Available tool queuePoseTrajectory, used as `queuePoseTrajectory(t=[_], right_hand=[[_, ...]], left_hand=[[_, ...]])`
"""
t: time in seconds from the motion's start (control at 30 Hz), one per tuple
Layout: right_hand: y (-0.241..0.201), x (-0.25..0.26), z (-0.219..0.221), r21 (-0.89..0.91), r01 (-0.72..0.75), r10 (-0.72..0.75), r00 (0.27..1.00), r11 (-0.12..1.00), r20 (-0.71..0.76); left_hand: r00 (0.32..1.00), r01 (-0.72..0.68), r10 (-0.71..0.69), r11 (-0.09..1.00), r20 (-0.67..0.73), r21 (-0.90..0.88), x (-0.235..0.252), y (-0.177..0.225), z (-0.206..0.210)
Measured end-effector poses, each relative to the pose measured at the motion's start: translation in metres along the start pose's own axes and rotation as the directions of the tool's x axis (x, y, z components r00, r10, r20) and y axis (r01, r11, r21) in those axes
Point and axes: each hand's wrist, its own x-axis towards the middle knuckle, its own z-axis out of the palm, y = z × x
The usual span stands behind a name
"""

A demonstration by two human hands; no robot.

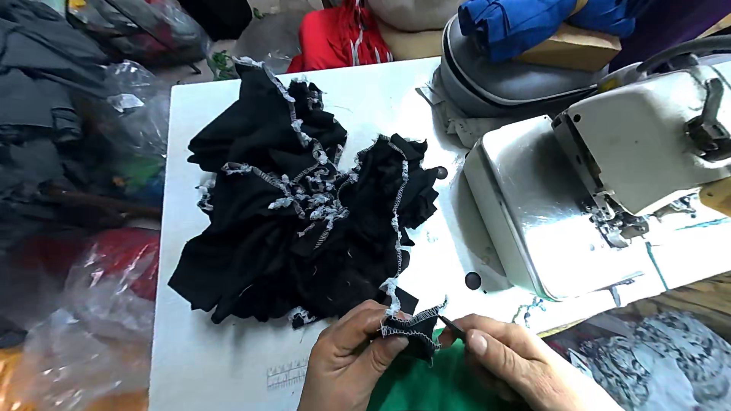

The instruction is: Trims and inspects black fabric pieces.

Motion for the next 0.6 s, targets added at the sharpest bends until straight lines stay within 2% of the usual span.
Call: queuePoseTrajectory(t=[0.07,0.27,0.43,0.5,0.6], right_hand=[[0.002,0.004,0.002,0.053,0.0,0.0,1.0,0.999,-0.011],[0.007,0.011,0.005,0.192,0.148,-0.123,0.983,0.97,-0.135],[0.01,0.008,0.003,0.407,0.122,-0.054,0.983,0.905,-0.173],[0.008,0.005,0.001,0.34,0.153,-0.094,0.979,0.928,-0.182],[0.002,0.002,-0.003,0.042,0.23,-0.224,0.967,0.972,-0.121]], left_hand=[[1.0,0.012,-0.012,1.0,0.007,-0.006,-0.001,-0.001,0.001],[0.999,0.009,-0.009,1.0,0.052,-0.004,-0.002,-0.007,0.001],[1.0,-0.02,0.019,0.995,0.014,0.102,-0.002,-0.012,-0.004],[0.997,-0.072,0.066,0.986,0.046,0.152,-0.003,-0.014,-0.008],[0.988,-0.141,0.125,0.972,0.093,0.186,-0.008,-0.012,-0.012]])
